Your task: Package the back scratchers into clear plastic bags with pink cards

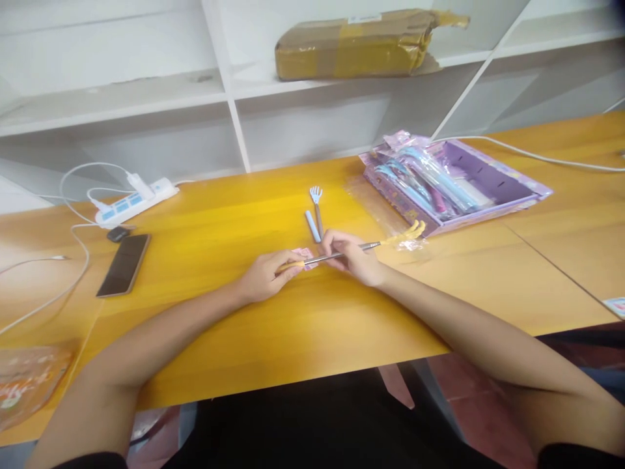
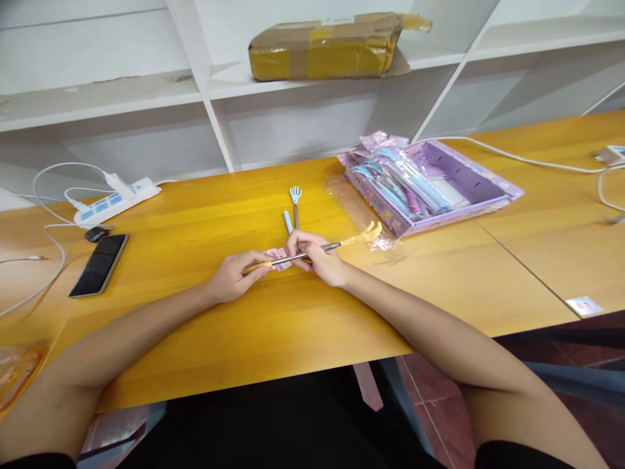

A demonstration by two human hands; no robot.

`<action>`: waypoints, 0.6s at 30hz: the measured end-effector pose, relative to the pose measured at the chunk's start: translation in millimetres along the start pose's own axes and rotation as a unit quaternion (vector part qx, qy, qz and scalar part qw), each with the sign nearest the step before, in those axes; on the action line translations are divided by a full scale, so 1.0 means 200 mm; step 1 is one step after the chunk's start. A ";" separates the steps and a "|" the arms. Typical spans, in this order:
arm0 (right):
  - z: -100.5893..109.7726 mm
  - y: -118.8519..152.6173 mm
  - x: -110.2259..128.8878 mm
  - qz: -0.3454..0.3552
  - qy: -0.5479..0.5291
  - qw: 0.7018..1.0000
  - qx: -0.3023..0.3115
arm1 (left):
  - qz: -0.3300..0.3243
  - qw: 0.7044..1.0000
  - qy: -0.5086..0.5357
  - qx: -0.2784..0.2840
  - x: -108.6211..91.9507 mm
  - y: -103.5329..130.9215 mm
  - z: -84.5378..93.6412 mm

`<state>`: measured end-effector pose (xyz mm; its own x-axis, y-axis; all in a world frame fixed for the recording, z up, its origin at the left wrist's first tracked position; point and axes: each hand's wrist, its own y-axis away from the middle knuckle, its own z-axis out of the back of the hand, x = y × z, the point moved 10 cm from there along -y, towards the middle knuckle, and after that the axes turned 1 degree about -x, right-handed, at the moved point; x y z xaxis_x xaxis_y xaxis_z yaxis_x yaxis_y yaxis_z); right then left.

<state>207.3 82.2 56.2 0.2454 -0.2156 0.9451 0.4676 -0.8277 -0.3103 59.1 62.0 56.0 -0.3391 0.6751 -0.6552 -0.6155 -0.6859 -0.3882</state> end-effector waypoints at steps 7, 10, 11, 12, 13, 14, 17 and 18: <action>-0.02 0.01 -0.04 0.010 -0.014 1.000 -0.003 | 0.021 1.000 -0.004 0.006 0.02 0.00 0.00; -0.04 0.01 -0.04 0.009 -0.024 1.000 0.005 | 0.022 1.000 0.001 0.006 0.02 0.00 0.00; -0.05 0.01 -0.04 0.009 -0.026 1.000 0.007 | 0.022 1.000 0.004 0.006 0.02 0.00 0.00; -0.06 0.01 -0.05 0.010 -0.028 1.000 0.009 | 0.022 1.000 0.007 0.005 0.02 0.00 0.00; -0.06 0.01 -0.05 0.010 -0.031 0.999 0.008 | 0.022 1.000 0.010 0.005 0.02 0.00 0.00; -0.07 0.01 -0.07 0.008 -0.033 0.999 0.008 | 0.022 1.000 0.013 0.004 0.02 0.00 0.00; -0.08 0.01 -0.11 0.000 -0.034 0.999 0.008 | 0.016 1.000 0.026 0.001 0.01 0.00 0.00; -0.09 0.01 -0.12 -0.002 -0.032 0.999 0.012 | 0.014 0.999 0.029 0.000 0.01 0.00 0.00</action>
<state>187.0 75.9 34.3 0.2969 -0.1776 0.9382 0.4890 -0.8156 -0.3092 58.5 64.0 55.7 -0.3139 0.6391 -0.7022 -0.6070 -0.7037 -0.3692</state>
